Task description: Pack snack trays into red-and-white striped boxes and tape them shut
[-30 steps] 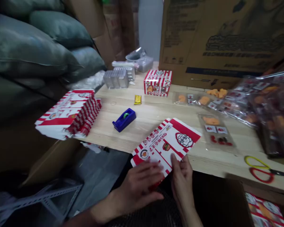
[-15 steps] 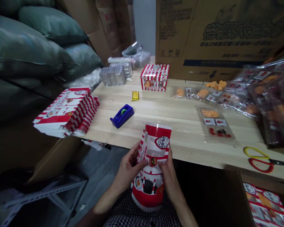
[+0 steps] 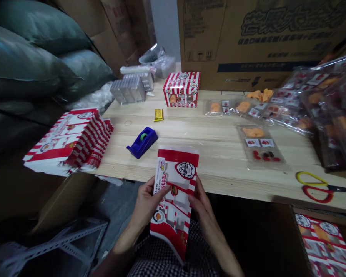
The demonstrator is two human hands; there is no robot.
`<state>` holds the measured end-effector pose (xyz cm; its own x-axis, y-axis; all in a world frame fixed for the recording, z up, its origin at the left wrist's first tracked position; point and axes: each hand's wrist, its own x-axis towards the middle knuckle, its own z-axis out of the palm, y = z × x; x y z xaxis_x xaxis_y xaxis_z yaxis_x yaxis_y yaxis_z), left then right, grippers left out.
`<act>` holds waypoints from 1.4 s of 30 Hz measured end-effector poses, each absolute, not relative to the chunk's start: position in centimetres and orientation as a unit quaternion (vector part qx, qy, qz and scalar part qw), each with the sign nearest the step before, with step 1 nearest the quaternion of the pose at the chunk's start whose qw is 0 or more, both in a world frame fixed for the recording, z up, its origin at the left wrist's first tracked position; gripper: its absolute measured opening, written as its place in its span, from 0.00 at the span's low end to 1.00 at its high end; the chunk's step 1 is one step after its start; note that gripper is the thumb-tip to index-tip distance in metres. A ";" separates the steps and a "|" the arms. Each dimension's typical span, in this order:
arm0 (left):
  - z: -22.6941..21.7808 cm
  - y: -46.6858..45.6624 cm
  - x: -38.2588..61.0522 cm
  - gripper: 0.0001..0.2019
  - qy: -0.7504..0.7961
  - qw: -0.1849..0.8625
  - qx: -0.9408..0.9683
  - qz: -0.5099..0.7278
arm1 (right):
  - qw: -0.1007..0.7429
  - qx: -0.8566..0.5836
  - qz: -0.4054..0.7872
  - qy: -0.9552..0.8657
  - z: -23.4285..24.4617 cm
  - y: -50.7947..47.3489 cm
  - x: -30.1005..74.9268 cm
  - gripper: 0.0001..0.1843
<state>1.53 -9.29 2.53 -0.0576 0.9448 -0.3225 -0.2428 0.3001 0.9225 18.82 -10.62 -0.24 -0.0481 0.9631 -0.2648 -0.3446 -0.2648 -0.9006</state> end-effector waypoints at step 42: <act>1.7 -6.3 1.6 0.30 0.477 0.529 0.381 0.589 | 0.554 -0.459 0.650 -0.246 1.5 -8.7 19.0 0.41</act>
